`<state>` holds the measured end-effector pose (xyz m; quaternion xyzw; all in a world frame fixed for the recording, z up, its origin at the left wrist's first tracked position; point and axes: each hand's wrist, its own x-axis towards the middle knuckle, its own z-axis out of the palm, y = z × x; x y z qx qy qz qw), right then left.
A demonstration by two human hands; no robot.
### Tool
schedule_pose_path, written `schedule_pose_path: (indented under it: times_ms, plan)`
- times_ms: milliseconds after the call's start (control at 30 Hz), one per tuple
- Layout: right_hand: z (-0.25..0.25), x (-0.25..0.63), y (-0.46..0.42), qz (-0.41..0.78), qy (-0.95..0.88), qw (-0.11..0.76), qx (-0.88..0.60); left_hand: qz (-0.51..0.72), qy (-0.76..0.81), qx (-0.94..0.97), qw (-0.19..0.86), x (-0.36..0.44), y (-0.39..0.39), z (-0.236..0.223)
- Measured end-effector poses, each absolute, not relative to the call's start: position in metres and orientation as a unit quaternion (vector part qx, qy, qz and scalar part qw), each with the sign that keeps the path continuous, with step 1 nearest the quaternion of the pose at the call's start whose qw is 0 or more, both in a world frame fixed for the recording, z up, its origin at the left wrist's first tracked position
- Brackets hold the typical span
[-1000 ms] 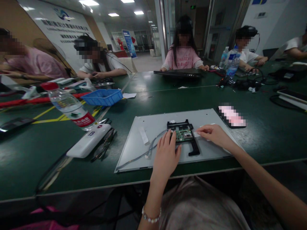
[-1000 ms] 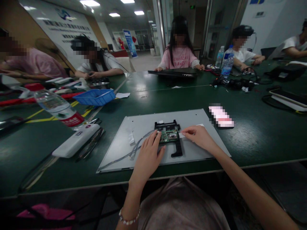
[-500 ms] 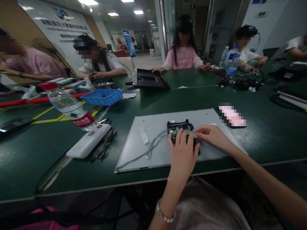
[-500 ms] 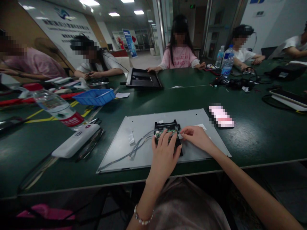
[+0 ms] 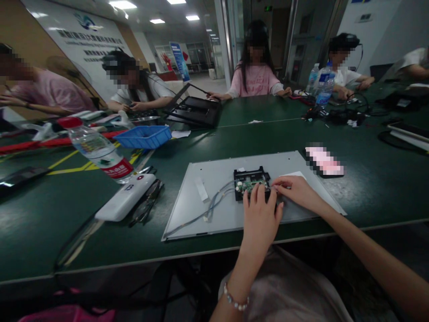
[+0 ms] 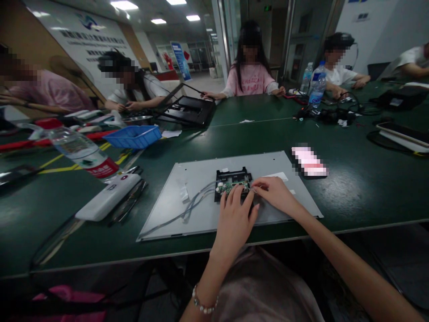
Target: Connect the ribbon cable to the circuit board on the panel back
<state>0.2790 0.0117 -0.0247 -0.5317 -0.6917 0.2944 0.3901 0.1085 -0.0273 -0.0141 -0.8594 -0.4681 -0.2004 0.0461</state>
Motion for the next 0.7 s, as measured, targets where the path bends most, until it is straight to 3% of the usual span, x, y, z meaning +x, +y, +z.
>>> schedule_pose_path:
  times_ms: [367,533,700]
  plan:
    - [-0.0294,0.2823,0.0102,0.414,-0.593,0.433,-0.538,-0.209,-0.461,-0.861,0.044,0.1080,-0.0283,-0.0159]
    - [-0.0259,0.2775,0.0104,0.397,-0.621,0.405,-0.541,-0.209,-0.460,-0.862,0.045,0.1070,-0.0281,-0.0147]
    - [-0.0221,0.2743,0.0124,0.308,-0.672,0.389,-0.550,-0.225,-0.457,-0.859,0.057,0.1059,-0.0286,-0.0127]
